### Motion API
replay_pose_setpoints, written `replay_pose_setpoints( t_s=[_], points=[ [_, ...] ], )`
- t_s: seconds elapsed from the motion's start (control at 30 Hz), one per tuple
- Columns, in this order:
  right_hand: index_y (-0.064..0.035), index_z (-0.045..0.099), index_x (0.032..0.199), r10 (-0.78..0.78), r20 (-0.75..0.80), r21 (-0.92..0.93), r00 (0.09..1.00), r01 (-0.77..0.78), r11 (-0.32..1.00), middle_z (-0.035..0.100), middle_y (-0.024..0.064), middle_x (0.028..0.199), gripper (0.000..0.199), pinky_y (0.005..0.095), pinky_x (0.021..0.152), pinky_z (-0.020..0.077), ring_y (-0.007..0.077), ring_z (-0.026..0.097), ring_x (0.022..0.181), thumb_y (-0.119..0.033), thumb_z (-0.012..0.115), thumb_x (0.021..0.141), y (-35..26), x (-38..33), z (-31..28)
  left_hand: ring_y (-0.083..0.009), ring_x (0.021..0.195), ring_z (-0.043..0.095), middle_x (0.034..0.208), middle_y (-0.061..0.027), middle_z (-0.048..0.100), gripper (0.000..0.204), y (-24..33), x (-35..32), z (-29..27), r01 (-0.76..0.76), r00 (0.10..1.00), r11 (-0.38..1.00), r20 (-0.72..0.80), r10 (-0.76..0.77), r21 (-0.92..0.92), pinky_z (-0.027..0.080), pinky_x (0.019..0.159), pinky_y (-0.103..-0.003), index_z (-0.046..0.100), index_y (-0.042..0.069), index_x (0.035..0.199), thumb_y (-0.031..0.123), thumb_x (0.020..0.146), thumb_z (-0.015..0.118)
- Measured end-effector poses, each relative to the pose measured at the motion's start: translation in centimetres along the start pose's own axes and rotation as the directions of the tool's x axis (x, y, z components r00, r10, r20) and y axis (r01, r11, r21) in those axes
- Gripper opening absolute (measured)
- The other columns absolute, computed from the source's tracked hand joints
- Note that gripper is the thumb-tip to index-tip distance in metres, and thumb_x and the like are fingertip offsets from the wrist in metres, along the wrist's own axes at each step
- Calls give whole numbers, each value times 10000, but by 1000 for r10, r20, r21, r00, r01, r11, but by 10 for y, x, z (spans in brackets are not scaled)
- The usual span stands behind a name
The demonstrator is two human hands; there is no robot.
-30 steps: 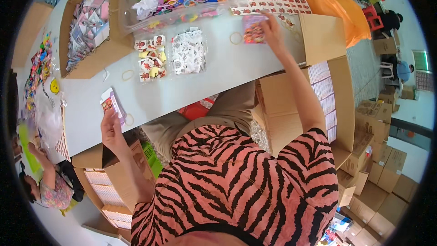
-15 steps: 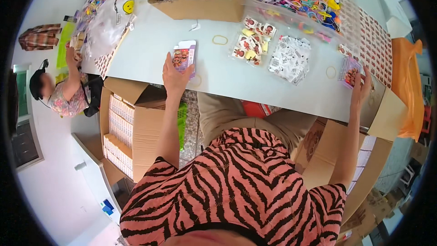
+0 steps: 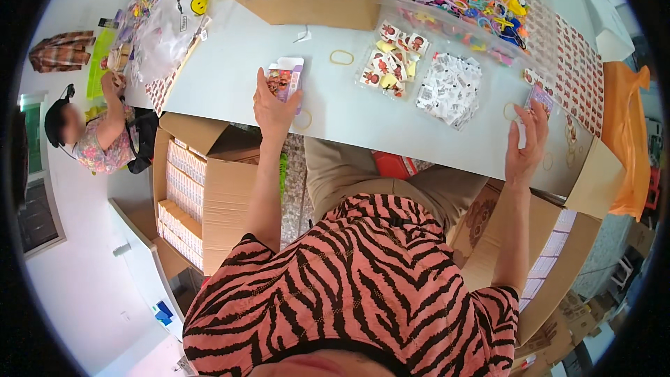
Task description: Packing small stickers and toy items into pink cardboard boxes at a workshop table.
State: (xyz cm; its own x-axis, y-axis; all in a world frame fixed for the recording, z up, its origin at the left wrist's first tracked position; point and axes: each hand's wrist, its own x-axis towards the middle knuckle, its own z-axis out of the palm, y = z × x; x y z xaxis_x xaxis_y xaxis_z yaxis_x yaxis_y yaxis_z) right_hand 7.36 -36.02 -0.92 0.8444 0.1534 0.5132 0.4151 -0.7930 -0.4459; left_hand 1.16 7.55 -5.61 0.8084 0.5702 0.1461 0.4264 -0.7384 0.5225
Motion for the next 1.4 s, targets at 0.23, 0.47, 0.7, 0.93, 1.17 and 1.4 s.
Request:
replay_pose_setpoints(
  t_s=[0.23, 0.47, 0.7, 0.93, 1.17, 1.4],
  points=[
    [-44, 557, 1161, 100, 319, 466, 942, -248, 849, 551, 90, 1185, 286, 299, 923, 391, 191, 519, 1083, -51, 519, 877, -66, -1, 24, -342, 1114, 459, 1231, -204, 468, 904, 51, -21, -16, -171, 985, 946, -72, 157, -274, 370, 943, -424, 279, 0, 1361, 165, 616, 763],
    [-64, 413, 1298, 34, 543, 729, 839, -491, 476, 595, 62, 1073, 395, 258, 843, 422, 126, 543, 975, -122, 495, 917, -123, 37, 67, -295, 931, 572, 1082, -154, 567, 772, 108, -62, -11, -411, 903, 788, -91, 419, -458, 474, 797, -370, 398, 5, 1297, 65, 614, 752],
    [-43, 548, 1142, -5, 619, 613, 785, -479, 629, 633, 41, 963, 262, 233, 736, 461, 75, 570, 842, -42, 520, 881, -123, 50, 64, -297, 936, 586, 1077, -177, 573, 814, 128, -69, -15, -534, 841, 763, -143, 521, -364, 488, 802, -357, 399, 11, 1302, 60, 585, 782],
    [-38, 602, 1071, -272, 542, 701, 795, -249, 669, 645, 27, 917, 220, 234, 719, 460, 75, 582, 800, -10, 511, 873, -125, 57, 43, -234, 1052, 570, 1206, -148, 532, 897, 103, -59, -19, 469, 494, 530, 708, 505, -706, 443, 924, -335, 327, -12, 1328, 193, 615, 831],
    [-14, 542, 1148, -147, 457, 849, 877, -382, 365, 572, 47, 1089, 279, 253, 807, 440, 103, 548, 931, -20, 527, 870, -128, 41, 50, -232, 1040, 568, 1100, -135, 573, 674, 116, -87, -11, 709, 574, 25, 597, 561, -705, 463, 902, -354, 412, -16, 1253, 96, 692, 768],
    [-18, 478, 1248, -123, 479, 822, 869, -395, 410, 531, 54, 1169, 417, 311, 937, 381, 141, 501, 1061, -100, 589, 854, -137, 15, 53, -135, 890, 600, 995, -78, 613, 417, 137, -87, -17, 453, 790, 318, 541, 290, -833, 499, 777, -265, 500, -22, 1109, -26, 740, 696]
  ],
)
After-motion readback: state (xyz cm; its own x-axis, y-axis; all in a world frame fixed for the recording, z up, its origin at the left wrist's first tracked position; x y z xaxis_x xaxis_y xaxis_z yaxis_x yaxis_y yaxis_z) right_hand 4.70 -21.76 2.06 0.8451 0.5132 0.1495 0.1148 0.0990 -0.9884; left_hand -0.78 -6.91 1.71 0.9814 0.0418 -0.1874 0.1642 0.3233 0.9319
